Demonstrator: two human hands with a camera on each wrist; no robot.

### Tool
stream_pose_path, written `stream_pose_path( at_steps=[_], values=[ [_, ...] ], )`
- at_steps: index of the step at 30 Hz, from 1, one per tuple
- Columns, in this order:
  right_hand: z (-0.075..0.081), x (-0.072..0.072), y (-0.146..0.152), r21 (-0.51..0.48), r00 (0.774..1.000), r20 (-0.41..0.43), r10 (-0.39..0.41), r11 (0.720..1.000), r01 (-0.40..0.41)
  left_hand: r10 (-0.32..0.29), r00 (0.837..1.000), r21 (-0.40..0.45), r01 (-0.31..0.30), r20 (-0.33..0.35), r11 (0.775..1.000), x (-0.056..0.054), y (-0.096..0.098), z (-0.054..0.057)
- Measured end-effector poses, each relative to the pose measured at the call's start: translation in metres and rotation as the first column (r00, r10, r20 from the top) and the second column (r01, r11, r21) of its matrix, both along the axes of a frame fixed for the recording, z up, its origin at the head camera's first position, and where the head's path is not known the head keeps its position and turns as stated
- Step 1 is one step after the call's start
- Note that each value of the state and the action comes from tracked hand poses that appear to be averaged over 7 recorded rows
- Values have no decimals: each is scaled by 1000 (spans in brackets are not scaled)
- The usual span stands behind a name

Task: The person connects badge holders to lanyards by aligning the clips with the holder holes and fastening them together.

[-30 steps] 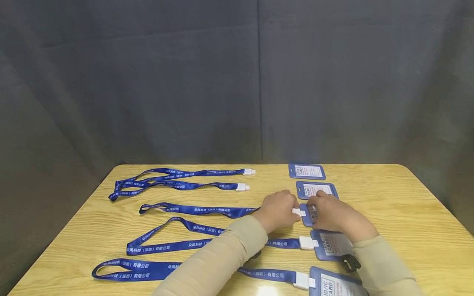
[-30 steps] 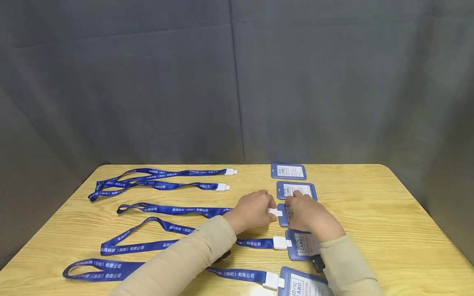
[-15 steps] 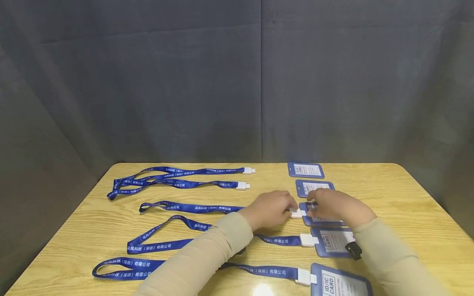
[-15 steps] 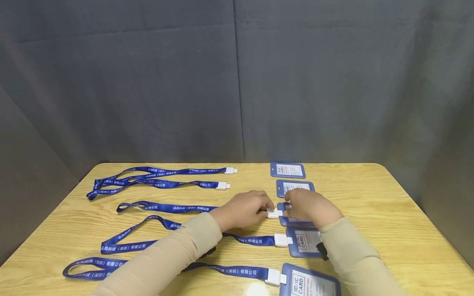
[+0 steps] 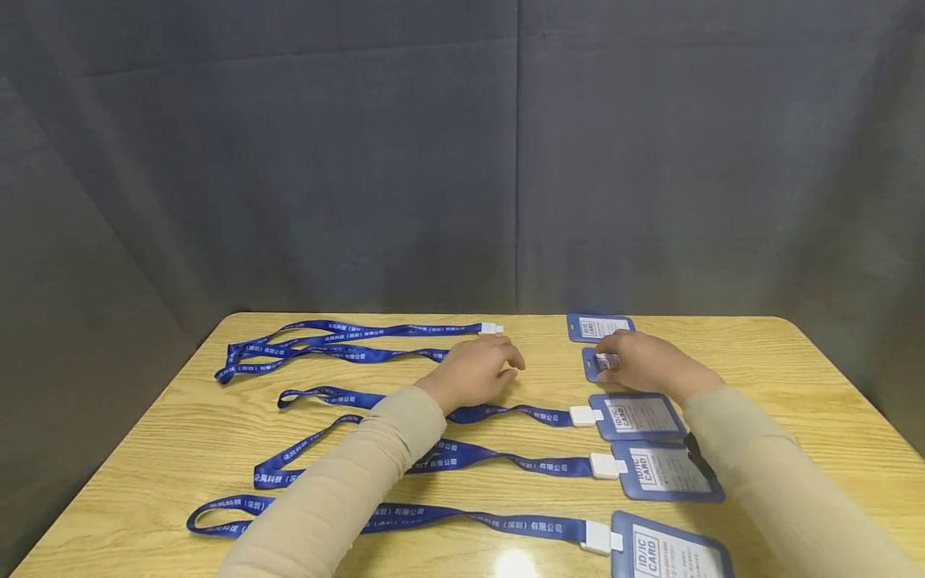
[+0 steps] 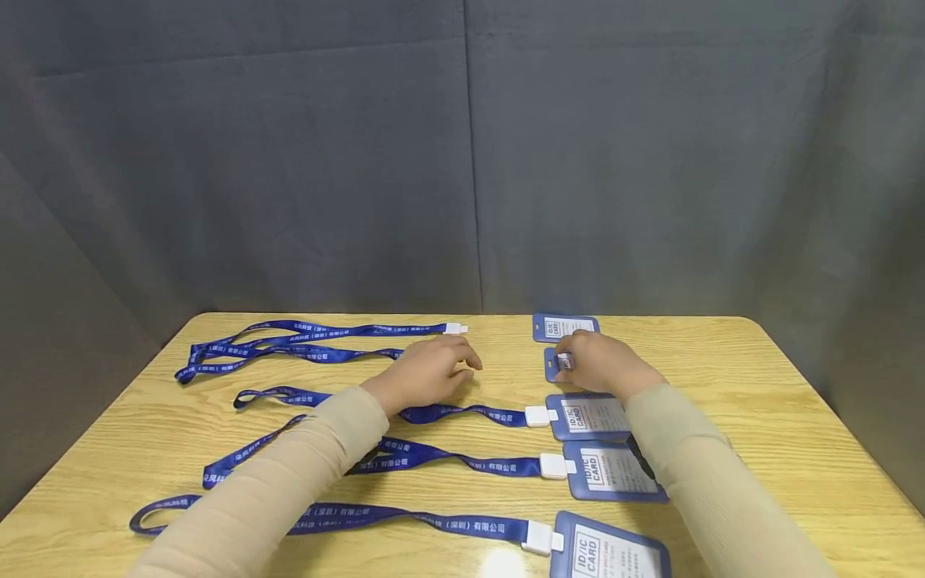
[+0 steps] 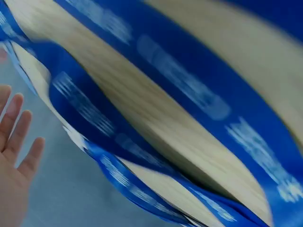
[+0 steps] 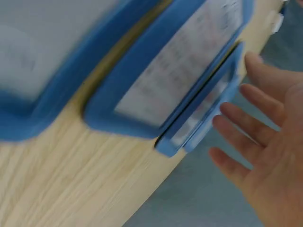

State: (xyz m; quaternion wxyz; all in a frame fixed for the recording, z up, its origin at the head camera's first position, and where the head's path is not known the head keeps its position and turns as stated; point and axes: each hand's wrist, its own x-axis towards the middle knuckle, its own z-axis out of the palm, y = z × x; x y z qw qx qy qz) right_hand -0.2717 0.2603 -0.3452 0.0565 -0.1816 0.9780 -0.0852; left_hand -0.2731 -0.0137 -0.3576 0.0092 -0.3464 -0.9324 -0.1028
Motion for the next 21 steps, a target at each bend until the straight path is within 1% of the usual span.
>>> stream_pose_path(
  at_steps=[2, 4, 10, 13, 17, 21],
  values=[
    [-1, -3, 3, 21, 1000, -2, -12, 1000, 12, 31, 1000, -7, -31, -4, 1000, -6, -8, -2],
    [-1, -6, 5, 35, 999, 15, -28, 999, 27, 60, 998, -13, -59, 9, 998, -10, -16, -3],
    [-1, -14, 4, 40, 997, 51, -59, 998, 57, 117, 992, -11, -116, 52, 993, -16, -32, -6],
    [-4, -15, 1, 24, 995, 56, -77, 997, 76, 157, 986, -21, -156, 61, 987, -18, -37, -10],
    [-7, -14, -4, 0, 989, 78, -128, 992, 128, 216, 974, -53, -212, 70, 976, -20, -40, -15],
    [-6, -15, -7, -5, 987, 75, -142, 990, 143, 217, 974, -63, -214, 59, 975, -23, -39, -16]
  ],
)
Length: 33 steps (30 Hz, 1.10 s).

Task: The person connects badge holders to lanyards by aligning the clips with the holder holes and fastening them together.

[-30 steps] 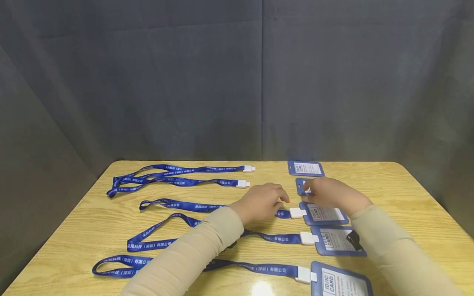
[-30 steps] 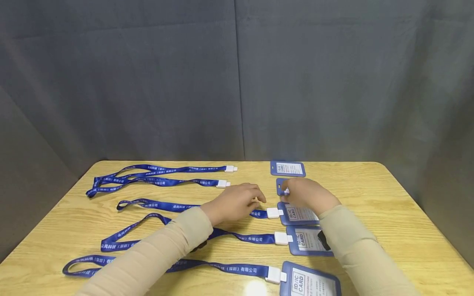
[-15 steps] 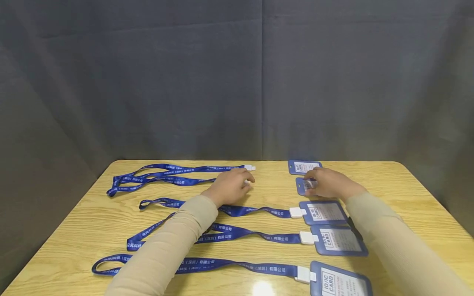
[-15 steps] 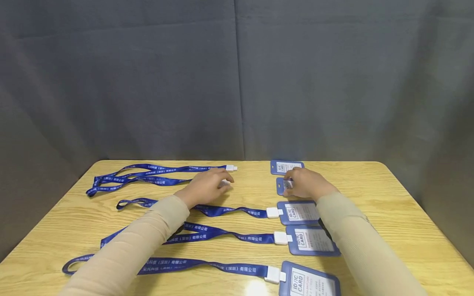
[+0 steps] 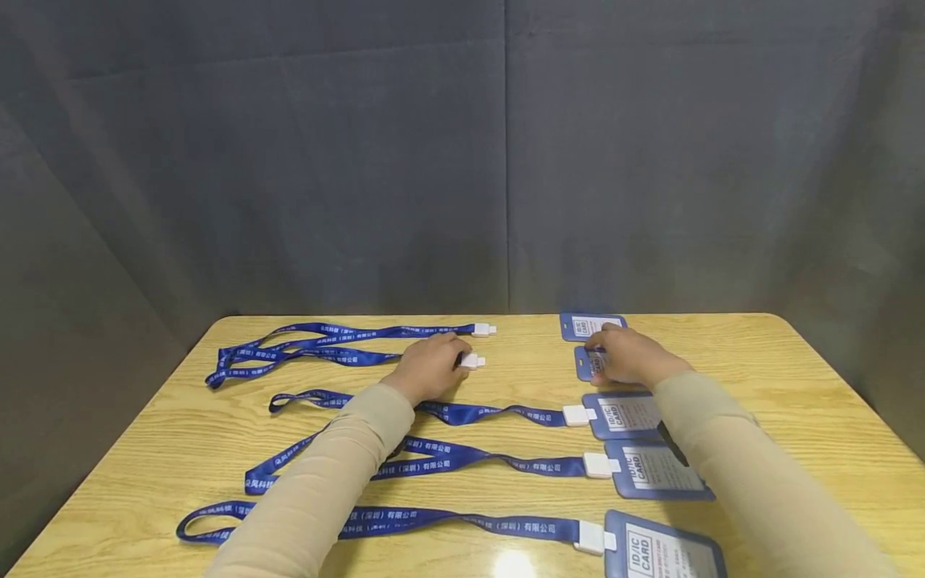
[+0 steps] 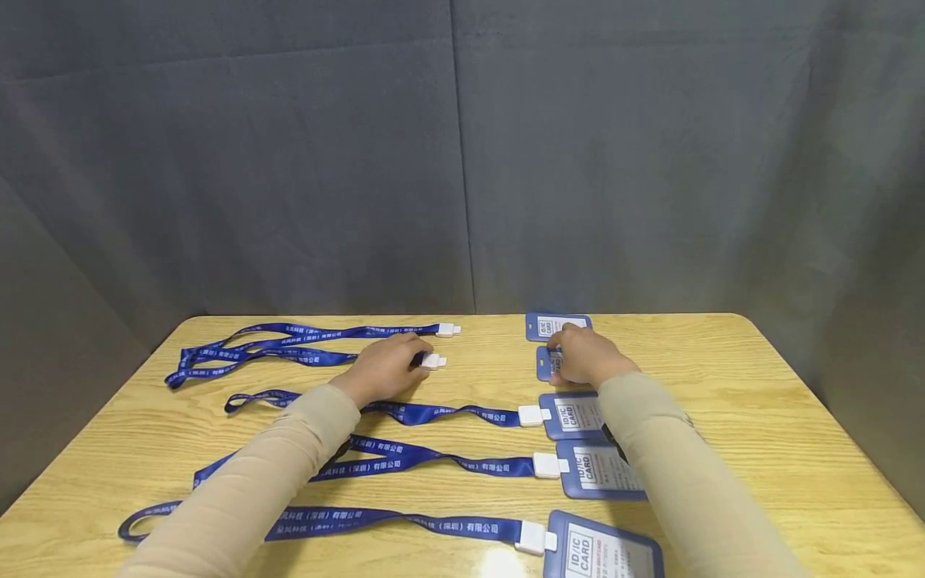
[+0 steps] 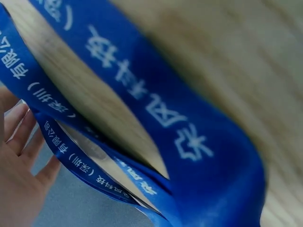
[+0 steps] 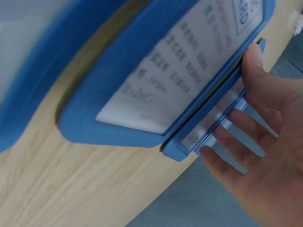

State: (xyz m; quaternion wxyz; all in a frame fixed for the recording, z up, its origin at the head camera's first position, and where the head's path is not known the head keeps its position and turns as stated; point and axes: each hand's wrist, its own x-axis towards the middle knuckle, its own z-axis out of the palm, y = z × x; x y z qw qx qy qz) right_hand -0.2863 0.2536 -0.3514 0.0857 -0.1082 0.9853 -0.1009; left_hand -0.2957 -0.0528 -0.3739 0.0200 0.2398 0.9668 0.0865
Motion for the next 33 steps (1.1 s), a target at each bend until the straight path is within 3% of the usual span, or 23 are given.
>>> stream_pose_path(
  at_steps=[6, 10, 16, 25, 33],
  values=[
    [2, 1, -5, -27, 1000, 8, 1, 1000, 0, -7, 1000, -2, 7, -25, 1000, 0, 3, 0],
    [2, 0, -7, -56, 999, 24, -41, 998, 43, 6, 1000, -6, -6, -29, 1000, -1, 7, 2],
    [1, -3, -6, -86, 996, 41, -77, 993, 81, 30, 999, 14, -30, 23, 999, -2, 14, 5],
    [-1, -2, -19, -140, 998, 44, -37, 989, 42, 23, 999, 40, -25, 34, 999, 3, 23, 4],
    [-2, -4, -24, -150, 998, 45, -47, 987, 54, 30, 999, 39, -31, 20, 999, 5, 34, 5]
  ],
)
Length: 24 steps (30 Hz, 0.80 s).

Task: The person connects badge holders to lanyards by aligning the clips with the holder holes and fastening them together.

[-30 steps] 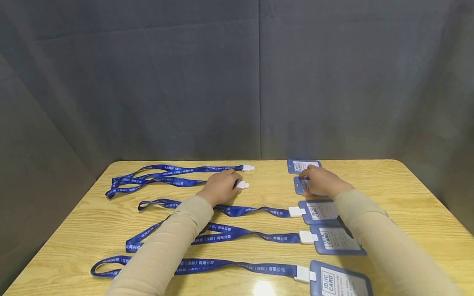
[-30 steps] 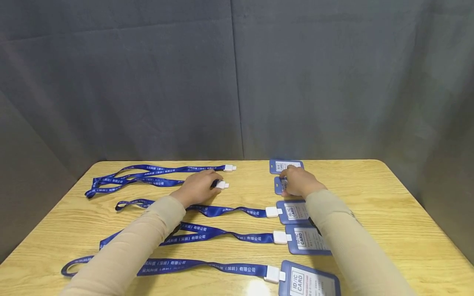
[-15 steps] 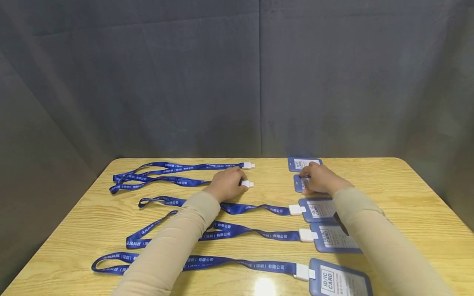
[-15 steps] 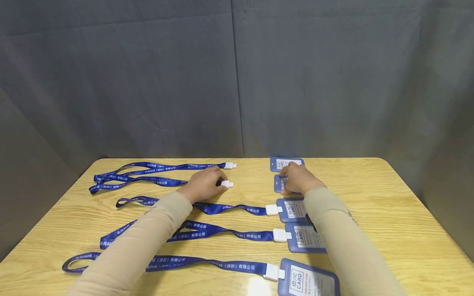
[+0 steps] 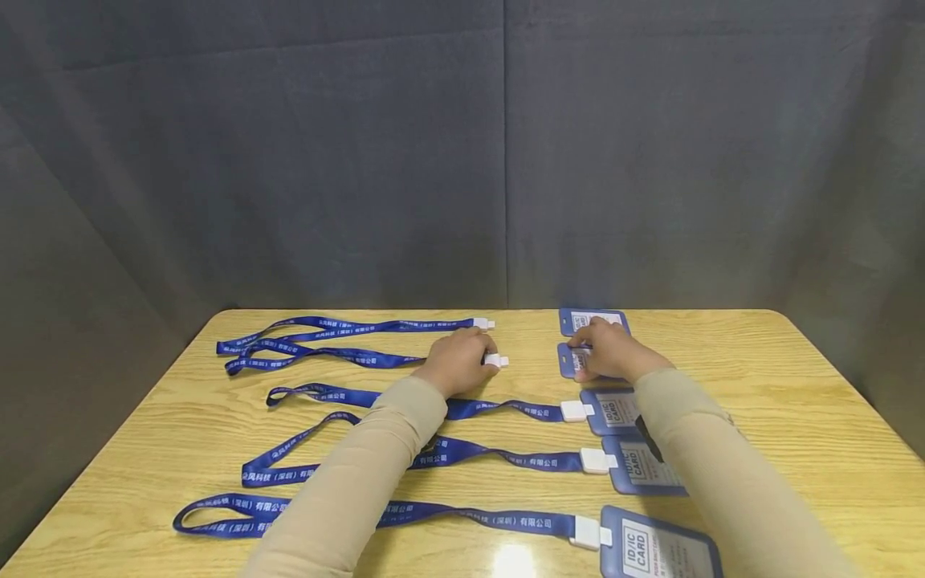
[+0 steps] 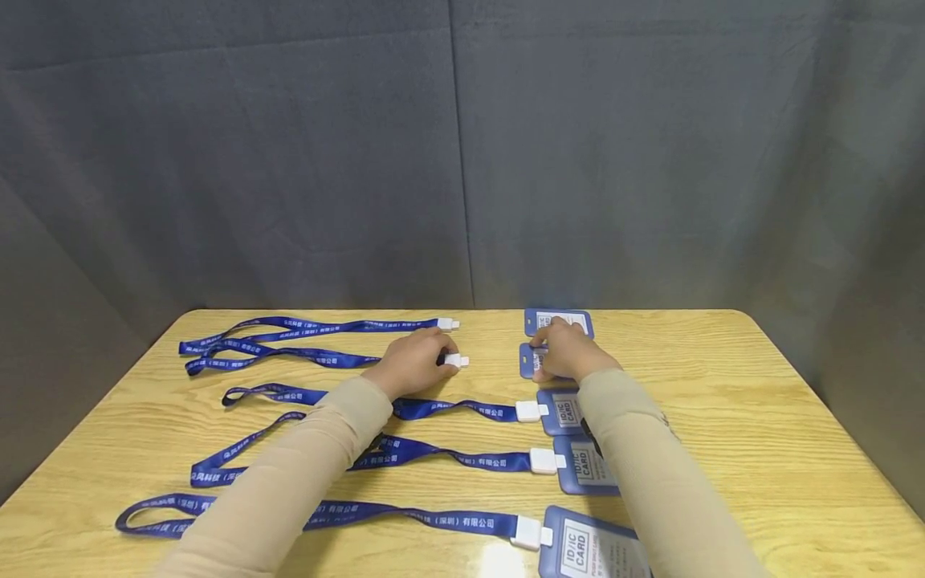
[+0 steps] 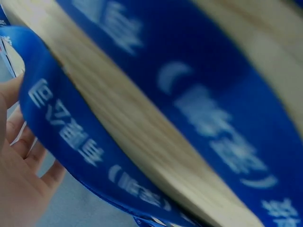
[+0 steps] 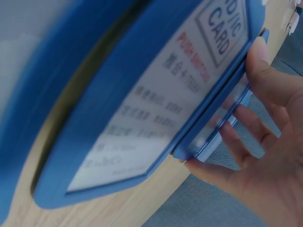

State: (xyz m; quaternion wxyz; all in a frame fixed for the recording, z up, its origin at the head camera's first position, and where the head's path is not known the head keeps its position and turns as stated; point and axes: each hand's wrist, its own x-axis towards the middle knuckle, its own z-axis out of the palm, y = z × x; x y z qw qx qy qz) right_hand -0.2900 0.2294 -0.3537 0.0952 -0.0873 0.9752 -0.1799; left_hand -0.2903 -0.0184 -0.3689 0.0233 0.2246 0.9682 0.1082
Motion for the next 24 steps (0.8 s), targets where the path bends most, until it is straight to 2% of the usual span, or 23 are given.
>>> stream_pose_path(
  at_steps=[9, 19, 24],
  values=[
    [-1, -2, -5, -16, 1000, 24, 13, 1000, -13, 35, 999, -42, -36, -19, 998, 0, 24, -1],
    [-1, -3, -3, -8, 999, 35, 8, 1000, -7, -6, 1000, -62, 6, -6, 998, -1, 53, -2],
    [1, -3, -5, -17, 998, 56, -9, 1000, 10, -13, 1000, -73, 13, 1, 997, -3, 60, -1]
  ],
)
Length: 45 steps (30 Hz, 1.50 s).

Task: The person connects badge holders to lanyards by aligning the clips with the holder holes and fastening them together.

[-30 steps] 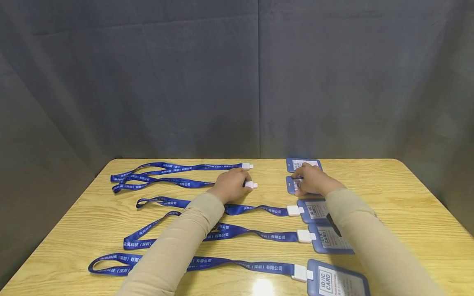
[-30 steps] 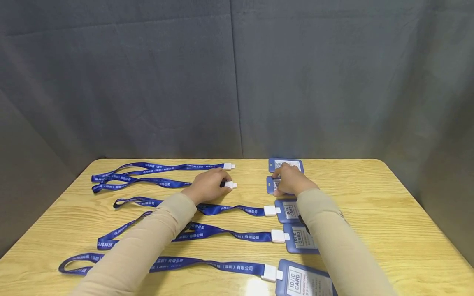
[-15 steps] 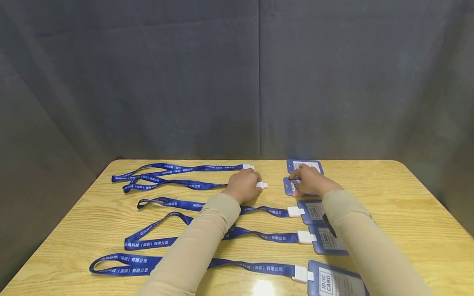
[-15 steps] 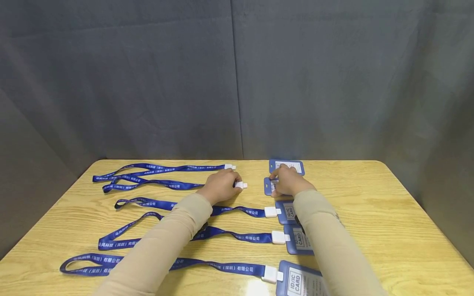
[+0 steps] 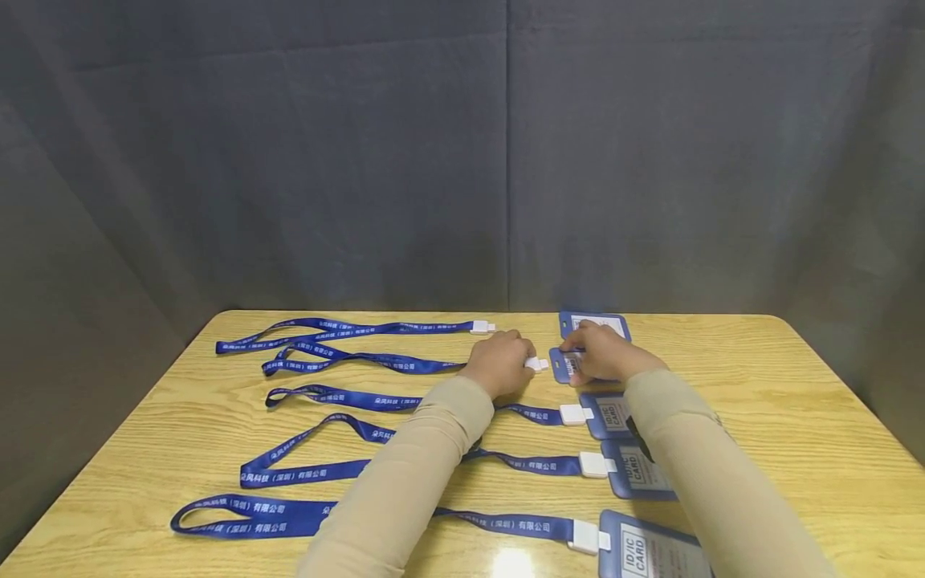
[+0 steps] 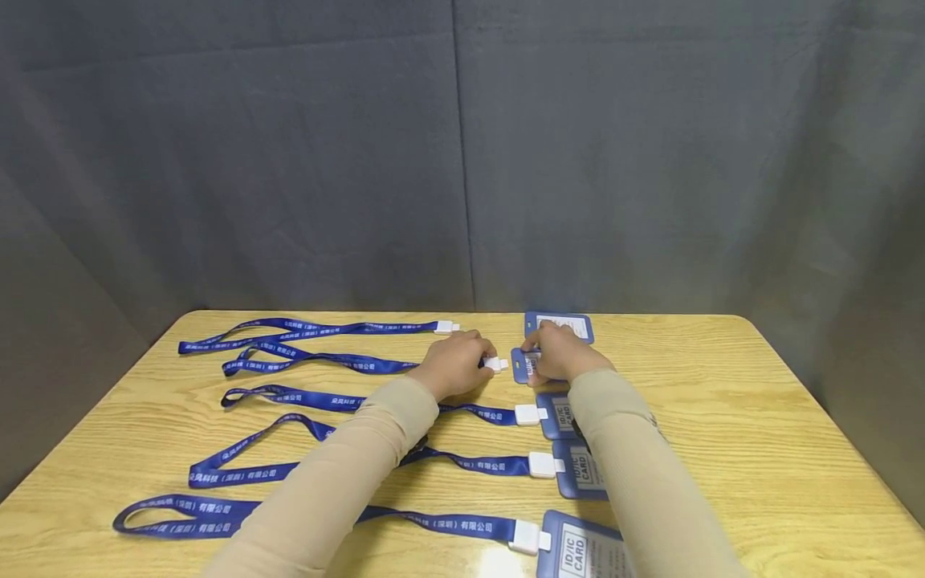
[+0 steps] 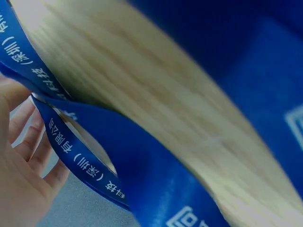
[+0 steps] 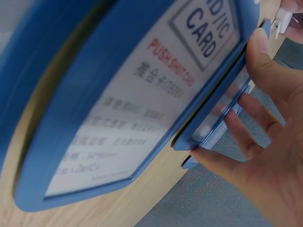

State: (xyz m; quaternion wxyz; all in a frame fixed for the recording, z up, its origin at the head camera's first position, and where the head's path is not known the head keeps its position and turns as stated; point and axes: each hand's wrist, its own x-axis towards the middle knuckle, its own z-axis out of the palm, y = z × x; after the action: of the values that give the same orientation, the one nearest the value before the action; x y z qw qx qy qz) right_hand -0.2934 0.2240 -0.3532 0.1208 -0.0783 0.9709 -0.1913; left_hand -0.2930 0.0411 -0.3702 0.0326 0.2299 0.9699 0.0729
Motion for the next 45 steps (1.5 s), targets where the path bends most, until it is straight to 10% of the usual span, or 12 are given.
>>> stream_pose_path(
  at_steps=[45],
  values=[
    [19, 22, -2, 23, 1000, -30, 3, 1000, -2, 47, 998, 69, -44, -50, 997, 6, 19, 18]
  ],
)
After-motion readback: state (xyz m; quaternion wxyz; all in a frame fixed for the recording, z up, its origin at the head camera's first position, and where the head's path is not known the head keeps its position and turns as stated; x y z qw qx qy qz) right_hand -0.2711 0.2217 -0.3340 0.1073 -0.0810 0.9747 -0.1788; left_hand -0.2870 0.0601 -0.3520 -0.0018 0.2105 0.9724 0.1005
